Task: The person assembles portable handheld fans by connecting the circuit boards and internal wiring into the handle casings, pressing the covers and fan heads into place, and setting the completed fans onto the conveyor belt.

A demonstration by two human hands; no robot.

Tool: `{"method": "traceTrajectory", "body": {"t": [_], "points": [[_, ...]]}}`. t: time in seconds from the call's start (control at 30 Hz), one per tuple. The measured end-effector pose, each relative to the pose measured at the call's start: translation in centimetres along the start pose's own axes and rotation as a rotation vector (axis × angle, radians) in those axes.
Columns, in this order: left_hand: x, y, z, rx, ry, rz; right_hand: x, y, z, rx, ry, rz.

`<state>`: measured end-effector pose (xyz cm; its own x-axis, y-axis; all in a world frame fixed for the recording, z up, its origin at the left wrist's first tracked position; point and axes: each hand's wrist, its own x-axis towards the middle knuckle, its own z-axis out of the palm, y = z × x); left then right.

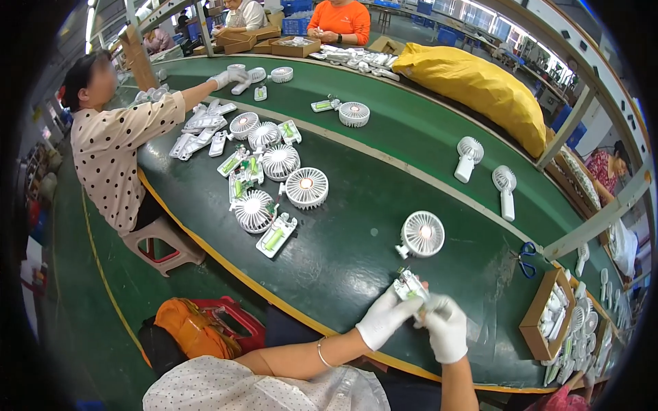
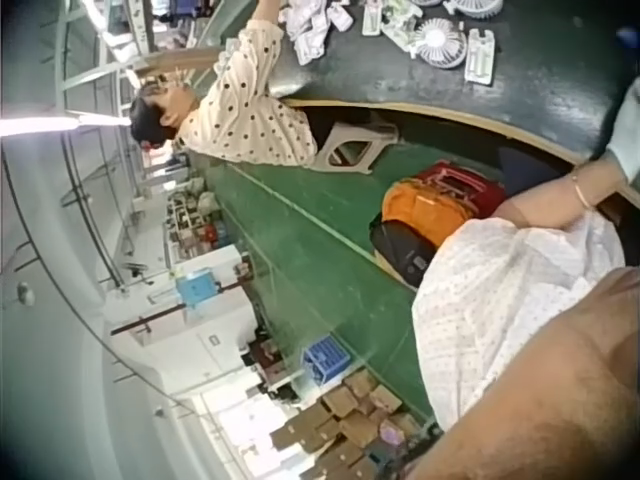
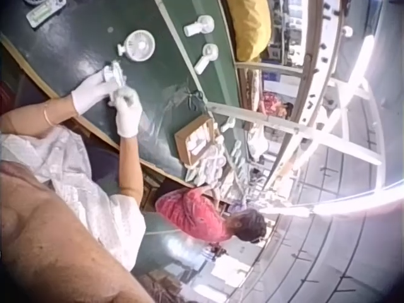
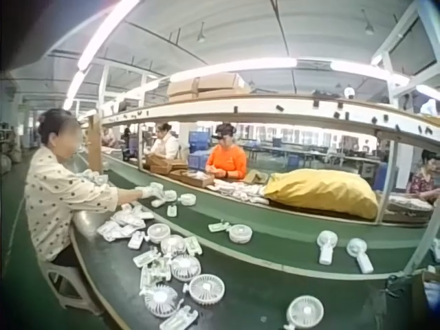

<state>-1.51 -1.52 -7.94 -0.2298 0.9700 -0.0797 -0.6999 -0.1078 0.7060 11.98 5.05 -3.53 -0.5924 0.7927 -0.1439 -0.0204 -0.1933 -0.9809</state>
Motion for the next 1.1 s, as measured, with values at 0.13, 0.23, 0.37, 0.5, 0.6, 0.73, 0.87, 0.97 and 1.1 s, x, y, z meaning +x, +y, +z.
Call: {"method": "traceTrajectory", "body": {"t": [0.13, 0.23, 0.37, 0.5, 0.6, 0.73, 0.87, 0.97, 1.1], "points": [[-0.9, 1.8, 0.8, -0.029, 0.025, -0.077, -3.1, -0.3, 0.6, -0.162, 0.08, -0.014], [-1.4, 1.7, 1.4, 0.049, 0.107, 0.037, -2.1, 0.0, -1.4, -0.014, 0.288, 0.035], [-2.3, 2.0, 1.8, 0.187, -0.309, -0.193, 0.2, 0.7, -1.1, 0.247, 0.022, -0.004], [-2.6, 2.4, 3.4, 0.97, -0.671, -0.366, 2.7, 0.9, -0.9, 0.172, -0.235, 0.202], [-2.9, 2.6, 3.1, 0.808, -0.744, -0.474, 3.6, 1.9, -0.8, 0.127, -0.312, 0.153], [-2.5, 2.7, 3.0, 0.794, -0.71, -0.553, 3.8, 1.9, -2.2, 0.447, -0.239, 0.073], [-2.7, 2.2, 2.4, 0.566, -0.524, -0.425, 2.9, -0.1, -6.1, 1.055, -0.207, 0.039], [-2.0, 2.7, 2.5, 0.441, -0.23, -0.318, 1.8, -1.4, -5.9, 1.002, -0.116, -0.18], [-1.2, 3.0, 1.4, 0.104, 0.137, -0.043, 0.8, 0.5, -4.1, 0.523, -0.156, -0.116]]}}
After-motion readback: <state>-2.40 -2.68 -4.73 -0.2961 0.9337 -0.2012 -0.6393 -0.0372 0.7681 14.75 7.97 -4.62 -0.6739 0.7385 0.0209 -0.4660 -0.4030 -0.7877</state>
